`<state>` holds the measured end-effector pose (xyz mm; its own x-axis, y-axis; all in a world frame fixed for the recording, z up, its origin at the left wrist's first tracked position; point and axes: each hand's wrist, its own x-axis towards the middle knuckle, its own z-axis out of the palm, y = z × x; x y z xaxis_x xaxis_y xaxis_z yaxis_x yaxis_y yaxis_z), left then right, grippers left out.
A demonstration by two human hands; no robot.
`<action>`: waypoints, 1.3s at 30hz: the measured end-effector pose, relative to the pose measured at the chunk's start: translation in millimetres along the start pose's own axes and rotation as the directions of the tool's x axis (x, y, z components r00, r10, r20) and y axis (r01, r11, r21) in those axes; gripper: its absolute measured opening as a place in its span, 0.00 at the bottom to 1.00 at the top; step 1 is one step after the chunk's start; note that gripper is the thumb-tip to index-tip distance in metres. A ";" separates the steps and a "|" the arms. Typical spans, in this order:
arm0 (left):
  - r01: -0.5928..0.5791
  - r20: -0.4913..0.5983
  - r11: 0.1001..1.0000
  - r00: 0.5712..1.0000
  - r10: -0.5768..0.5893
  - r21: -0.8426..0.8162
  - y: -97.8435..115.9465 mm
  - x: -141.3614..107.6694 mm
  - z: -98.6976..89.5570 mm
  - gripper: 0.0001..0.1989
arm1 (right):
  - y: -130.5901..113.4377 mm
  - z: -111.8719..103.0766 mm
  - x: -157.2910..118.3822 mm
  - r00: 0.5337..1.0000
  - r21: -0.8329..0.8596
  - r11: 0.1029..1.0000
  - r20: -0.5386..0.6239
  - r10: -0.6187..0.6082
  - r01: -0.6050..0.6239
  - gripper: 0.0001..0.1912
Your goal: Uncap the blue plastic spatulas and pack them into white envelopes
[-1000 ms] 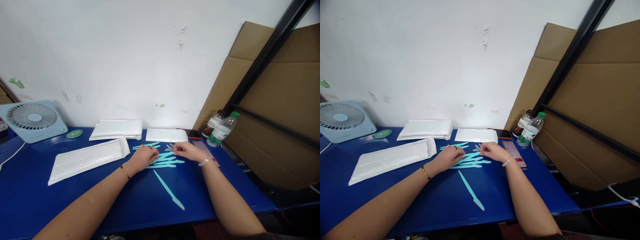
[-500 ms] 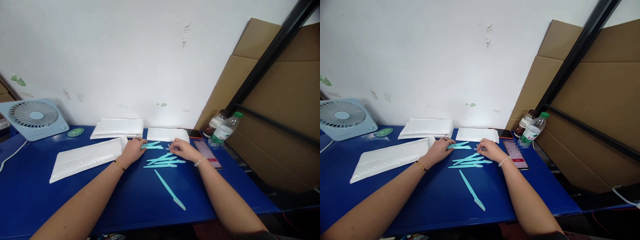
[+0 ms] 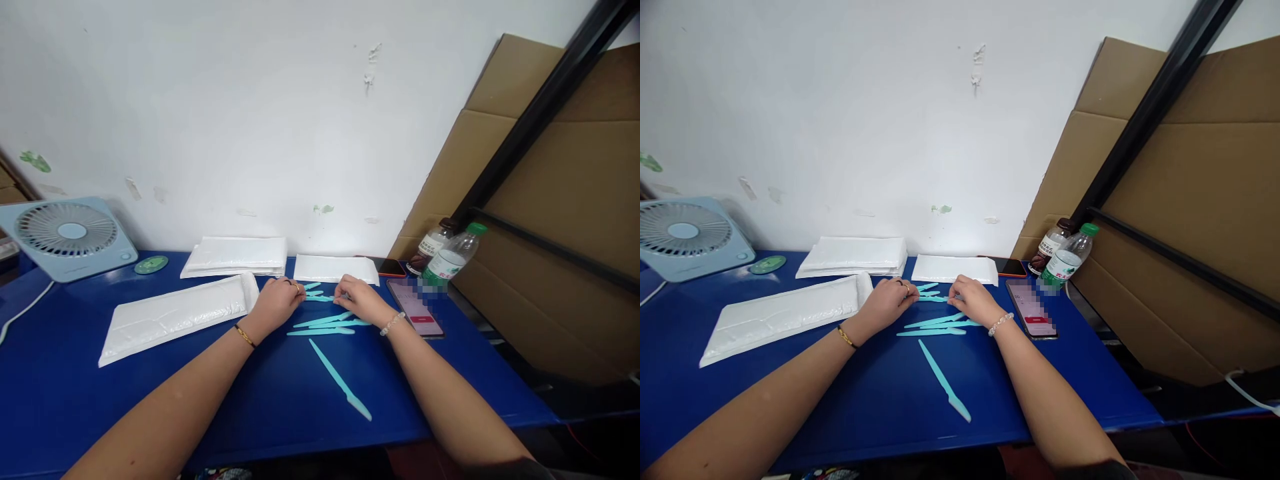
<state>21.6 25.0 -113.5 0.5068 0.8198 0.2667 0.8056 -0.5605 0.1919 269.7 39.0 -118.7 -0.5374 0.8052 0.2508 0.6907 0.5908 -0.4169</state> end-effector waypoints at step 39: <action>0.095 -0.021 0.993 0.995 -0.097 -0.068 -24.5 -2.1 13.1 0.21 | 8.3 -43.9 -25.6 0.926 0.068 0.983 0.352 0.137 -0.171 0.11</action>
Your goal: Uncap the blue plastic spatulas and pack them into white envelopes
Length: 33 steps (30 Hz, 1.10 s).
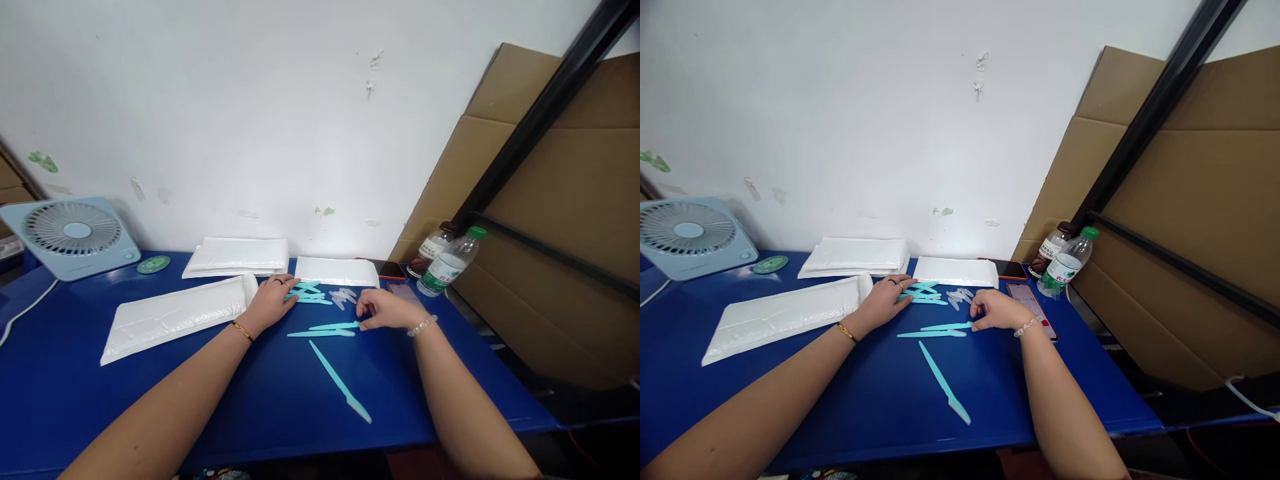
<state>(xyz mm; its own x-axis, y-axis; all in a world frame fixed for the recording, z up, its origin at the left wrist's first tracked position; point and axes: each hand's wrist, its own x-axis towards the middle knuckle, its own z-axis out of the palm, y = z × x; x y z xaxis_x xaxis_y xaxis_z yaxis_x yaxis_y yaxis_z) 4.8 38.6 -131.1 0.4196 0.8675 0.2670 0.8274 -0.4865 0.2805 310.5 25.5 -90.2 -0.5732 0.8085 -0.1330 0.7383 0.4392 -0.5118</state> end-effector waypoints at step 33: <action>-0.105 0.051 0.989 0.992 0.111 -0.106 11.3 2.1 -13.5 0.13 | -0.4 24.5 27.1 0.969 0.152 0.983 -0.237 -0.062 0.100 0.06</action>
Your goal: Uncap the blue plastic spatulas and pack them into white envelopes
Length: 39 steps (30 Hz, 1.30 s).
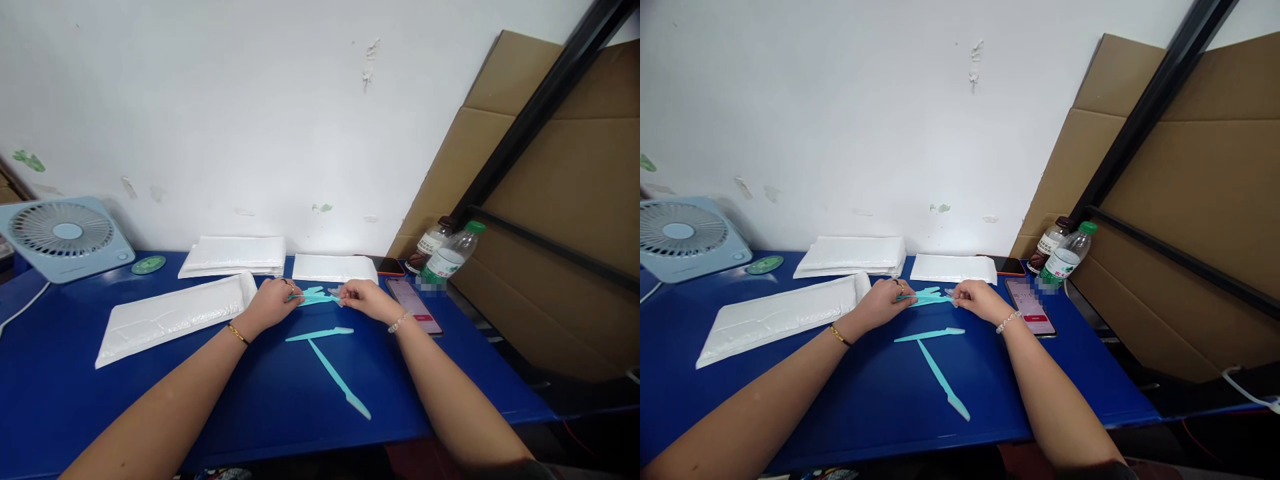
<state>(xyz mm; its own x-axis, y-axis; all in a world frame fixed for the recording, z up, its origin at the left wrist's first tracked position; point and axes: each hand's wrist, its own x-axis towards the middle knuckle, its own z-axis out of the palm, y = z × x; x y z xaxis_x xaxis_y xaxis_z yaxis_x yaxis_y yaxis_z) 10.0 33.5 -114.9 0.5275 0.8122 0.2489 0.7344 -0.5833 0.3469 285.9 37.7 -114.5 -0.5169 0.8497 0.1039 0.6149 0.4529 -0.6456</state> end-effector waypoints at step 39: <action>0.027 -0.011 0.999 1.000 -0.027 0.046 -9.5 -4.7 7.7 0.20 | -30.9 -12.6 -15.2 0.998 -0.080 0.995 -0.007 0.067 -0.068 0.12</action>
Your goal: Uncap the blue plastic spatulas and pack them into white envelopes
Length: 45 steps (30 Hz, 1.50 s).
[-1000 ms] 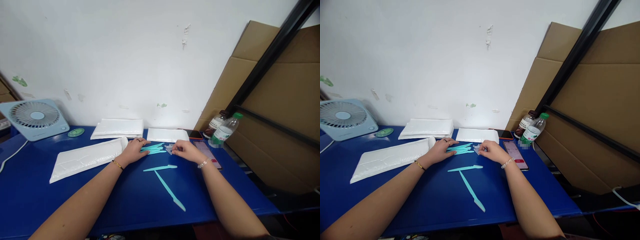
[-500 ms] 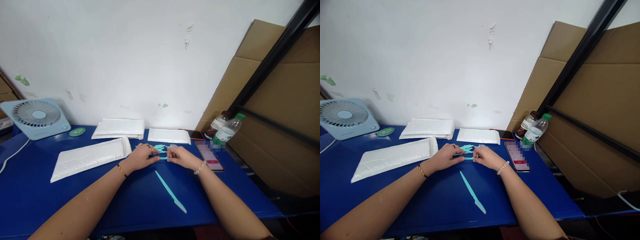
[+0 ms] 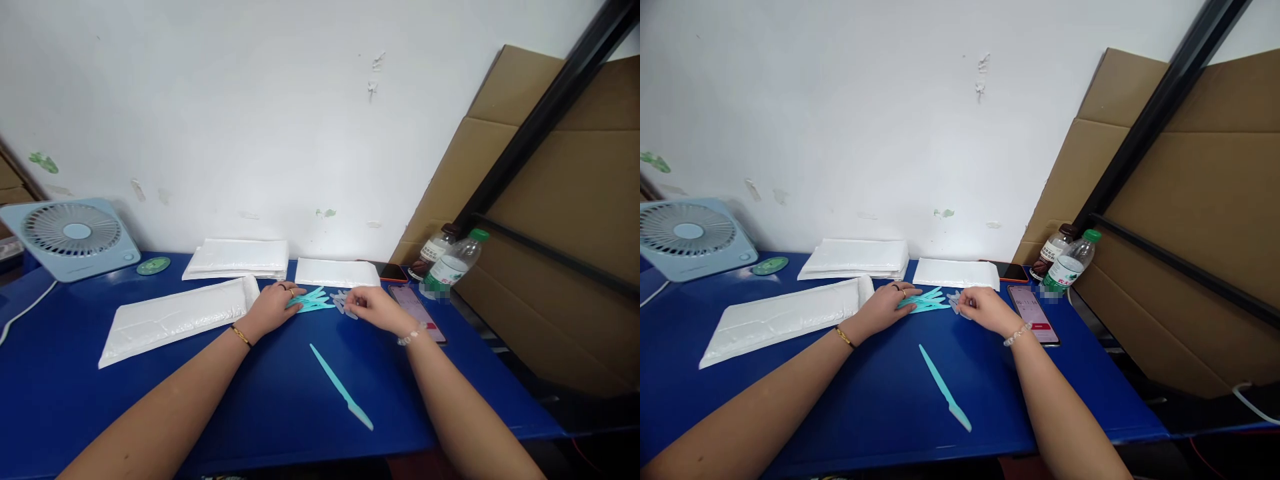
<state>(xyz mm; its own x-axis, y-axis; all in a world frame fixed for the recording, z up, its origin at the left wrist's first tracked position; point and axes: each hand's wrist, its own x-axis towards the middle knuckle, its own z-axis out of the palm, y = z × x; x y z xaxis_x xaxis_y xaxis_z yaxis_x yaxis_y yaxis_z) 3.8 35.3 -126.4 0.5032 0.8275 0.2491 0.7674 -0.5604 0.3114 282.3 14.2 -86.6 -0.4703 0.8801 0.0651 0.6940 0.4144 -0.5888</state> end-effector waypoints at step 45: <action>0.144 0.146 0.870 0.986 -0.084 -0.471 4.0 -1.7 -14.9 0.11 | 35.0 -12.2 2.1 0.961 0.463 0.886 -0.244 0.134 -0.006 0.18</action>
<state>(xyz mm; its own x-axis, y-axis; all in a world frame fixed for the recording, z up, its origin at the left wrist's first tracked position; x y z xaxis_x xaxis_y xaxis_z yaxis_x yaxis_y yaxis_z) 0.1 31.1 -111.9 0.4894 0.8679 0.0851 0.5535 -0.3845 0.7388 312.3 33.3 -97.3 -0.2259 0.9574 0.1798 0.3657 0.2544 -0.8953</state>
